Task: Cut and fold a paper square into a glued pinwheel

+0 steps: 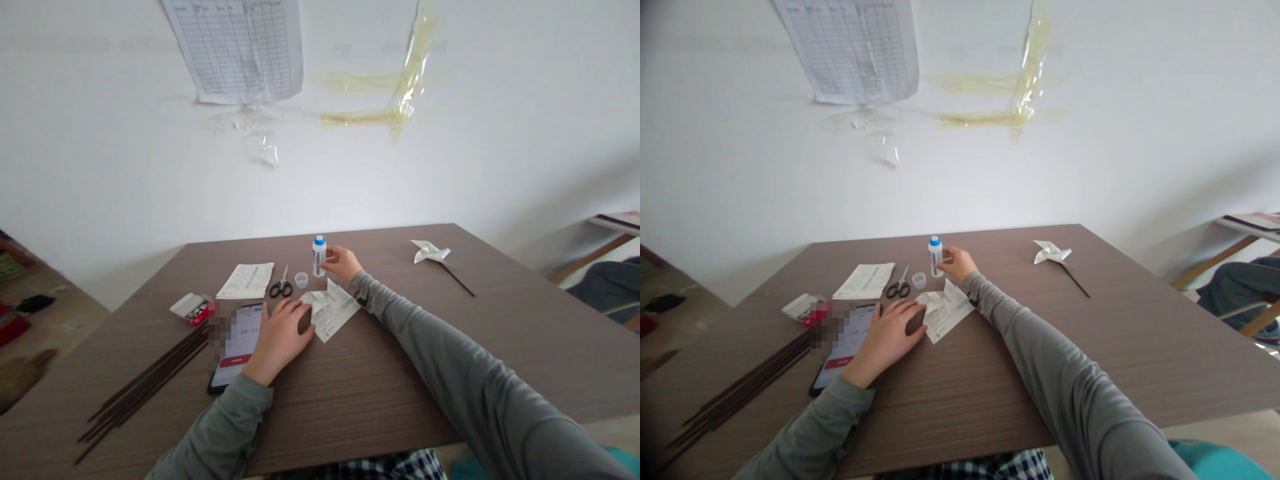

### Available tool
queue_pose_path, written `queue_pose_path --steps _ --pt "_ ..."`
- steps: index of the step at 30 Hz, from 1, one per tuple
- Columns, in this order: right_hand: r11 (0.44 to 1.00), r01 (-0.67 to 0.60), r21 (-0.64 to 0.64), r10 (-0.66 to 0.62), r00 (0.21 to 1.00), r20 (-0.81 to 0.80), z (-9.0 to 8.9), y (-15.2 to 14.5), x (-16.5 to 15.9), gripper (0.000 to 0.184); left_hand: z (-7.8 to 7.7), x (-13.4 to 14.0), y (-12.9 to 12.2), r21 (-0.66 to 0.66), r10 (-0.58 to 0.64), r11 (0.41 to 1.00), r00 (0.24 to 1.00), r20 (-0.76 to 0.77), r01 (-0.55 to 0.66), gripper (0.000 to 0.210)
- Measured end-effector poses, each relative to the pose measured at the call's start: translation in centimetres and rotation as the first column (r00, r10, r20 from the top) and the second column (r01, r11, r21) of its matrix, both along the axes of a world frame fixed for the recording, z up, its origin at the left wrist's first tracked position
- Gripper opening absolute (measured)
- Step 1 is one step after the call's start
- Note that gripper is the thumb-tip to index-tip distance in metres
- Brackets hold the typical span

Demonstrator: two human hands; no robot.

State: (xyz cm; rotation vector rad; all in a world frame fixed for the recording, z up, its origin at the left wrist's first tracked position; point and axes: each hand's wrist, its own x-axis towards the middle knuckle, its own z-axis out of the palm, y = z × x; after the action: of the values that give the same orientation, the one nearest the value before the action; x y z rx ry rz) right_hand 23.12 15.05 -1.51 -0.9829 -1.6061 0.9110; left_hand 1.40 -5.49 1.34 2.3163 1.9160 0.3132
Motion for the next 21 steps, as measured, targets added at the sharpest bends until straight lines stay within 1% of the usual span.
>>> queue_pose_path --steps 4,9,16,21 --pt "0.996 0.034 -0.083 -0.034 0.999 0.01 0.3 -0.1 -1.2 0.038 0.0 -0.2 0.0 0.012 -0.01 1.0 1.0 0.012 0.01 0.048" --pt "0.991 0.025 -0.133 -0.024 1.0 0.009 0.3 -0.9 -1.8 0.039 -0.1 -0.2 0.0 0.017 -0.005 1.0 1.0 0.008 0.005 0.047" --pt "0.988 0.022 -0.155 -0.021 1.0 0.009 -0.3 -1.5 -1.7 0.044 0.9 0.3 -0.2 -0.005 0.015 1.0 1.0 0.01 -0.015 0.046" --pt "0.987 0.044 -0.153 -0.039 0.999 0.032 -0.1 -1.7 -1.6 0.052 1.0 0.3 -0.3 -0.027 0.006 1.0 1.0 0.005 -0.006 0.049"
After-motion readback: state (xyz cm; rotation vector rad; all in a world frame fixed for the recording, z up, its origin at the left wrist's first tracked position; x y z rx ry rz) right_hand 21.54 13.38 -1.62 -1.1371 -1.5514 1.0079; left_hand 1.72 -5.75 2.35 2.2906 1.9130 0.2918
